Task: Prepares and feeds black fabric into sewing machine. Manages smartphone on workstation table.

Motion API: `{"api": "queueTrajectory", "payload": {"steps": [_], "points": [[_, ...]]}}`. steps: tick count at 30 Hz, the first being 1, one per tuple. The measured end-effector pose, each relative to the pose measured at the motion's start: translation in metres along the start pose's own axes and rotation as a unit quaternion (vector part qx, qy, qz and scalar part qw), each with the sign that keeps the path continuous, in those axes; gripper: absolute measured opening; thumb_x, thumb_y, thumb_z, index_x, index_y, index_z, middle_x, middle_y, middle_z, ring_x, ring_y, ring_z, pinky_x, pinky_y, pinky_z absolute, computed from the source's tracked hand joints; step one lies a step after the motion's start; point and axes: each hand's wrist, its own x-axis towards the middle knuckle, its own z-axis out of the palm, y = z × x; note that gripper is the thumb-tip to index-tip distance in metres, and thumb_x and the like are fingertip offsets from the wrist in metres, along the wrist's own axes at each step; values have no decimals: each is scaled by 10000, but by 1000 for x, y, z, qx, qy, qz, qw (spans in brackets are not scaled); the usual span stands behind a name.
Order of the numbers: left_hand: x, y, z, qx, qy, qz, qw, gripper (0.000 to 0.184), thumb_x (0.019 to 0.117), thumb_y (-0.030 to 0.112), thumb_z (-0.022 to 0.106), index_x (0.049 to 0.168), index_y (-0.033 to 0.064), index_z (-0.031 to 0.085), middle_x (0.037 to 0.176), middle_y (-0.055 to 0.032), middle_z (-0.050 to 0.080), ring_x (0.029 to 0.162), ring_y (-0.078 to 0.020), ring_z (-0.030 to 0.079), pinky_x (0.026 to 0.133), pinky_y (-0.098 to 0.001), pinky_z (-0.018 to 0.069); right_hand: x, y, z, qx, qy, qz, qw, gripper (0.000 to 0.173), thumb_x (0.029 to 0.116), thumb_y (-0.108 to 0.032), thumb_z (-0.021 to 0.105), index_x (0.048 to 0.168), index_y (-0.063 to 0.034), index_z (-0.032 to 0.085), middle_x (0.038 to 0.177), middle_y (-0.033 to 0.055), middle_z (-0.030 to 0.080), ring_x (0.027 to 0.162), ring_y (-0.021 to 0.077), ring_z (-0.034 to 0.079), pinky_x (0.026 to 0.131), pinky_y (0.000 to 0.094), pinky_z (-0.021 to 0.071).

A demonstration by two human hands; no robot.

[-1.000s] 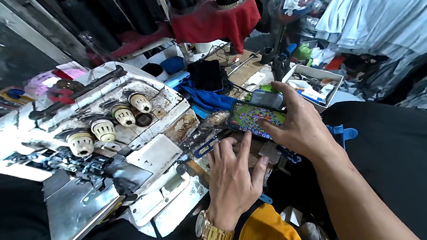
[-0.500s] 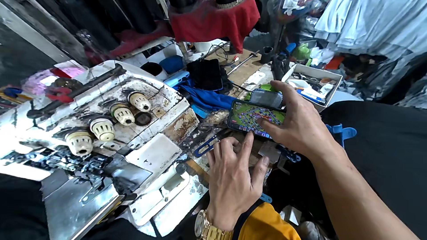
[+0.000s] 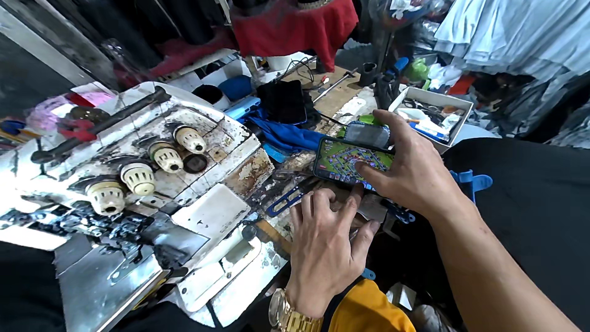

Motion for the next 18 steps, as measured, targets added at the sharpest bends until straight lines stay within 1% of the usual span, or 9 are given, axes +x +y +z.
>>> {"api": "queueTrajectory", "payload": {"steps": [1,4,6,11,14,16,18], "points": [[0,0,0,-3,3,0,1000,555,981,681,425,1369,357,653,1227,-61,554,1147,-250,511,946,-483,416,0,0,0,0,-2,1,1000,864,783,-463,734,1547,-235,400,1207,92,660,986,272,673,766,556,551],[-3,-3,-1,-38,30,0,999,598,997,649,415,1447,303,602,1205,-54,557,1124,-237,511,939,-471,423,0,0,0,6,0,2,1000,861,786,-465,738,1546,-242,403,1215,98,660,996,276,672,777,559,551],[-6,-4,-1,-53,39,-13,998,617,1008,638,395,1485,286,566,1233,-55,554,1142,-239,508,948,-473,430,0,0,0,7,0,1,1000,859,791,-466,737,1548,-240,400,1221,106,657,1000,287,670,780,564,547],[-6,-4,-1,-49,42,-22,998,604,1010,627,400,1461,275,594,1212,-48,551,1112,-229,504,914,-448,425,0,1,0,7,0,-1,1000,855,796,-469,737,1547,-240,400,1204,95,663,986,274,673,778,557,551],[-4,-3,0,-29,34,-5,999,600,1004,634,405,1460,292,593,1207,-55,555,1116,-236,505,917,-459,416,0,0,0,6,-2,1,1000,855,792,-459,736,1548,-244,399,1184,89,665,976,262,673,772,548,553],[-2,-1,0,-7,14,3,1000,600,994,670,398,1456,338,590,1212,-60,553,1121,-243,506,934,-469,414,-1,0,-1,6,-3,1,1000,862,790,-457,734,1553,-245,393,1219,99,654,1005,271,668,788,557,549],[0,0,0,7,2,2,1000,582,987,694,390,1390,357,639,1223,-63,562,1142,-252,515,947,-485,414,-1,0,-1,7,-3,-1,1000,859,790,-462,734,1549,-243,398,1227,101,653,1008,276,669,789,561,550]]}}
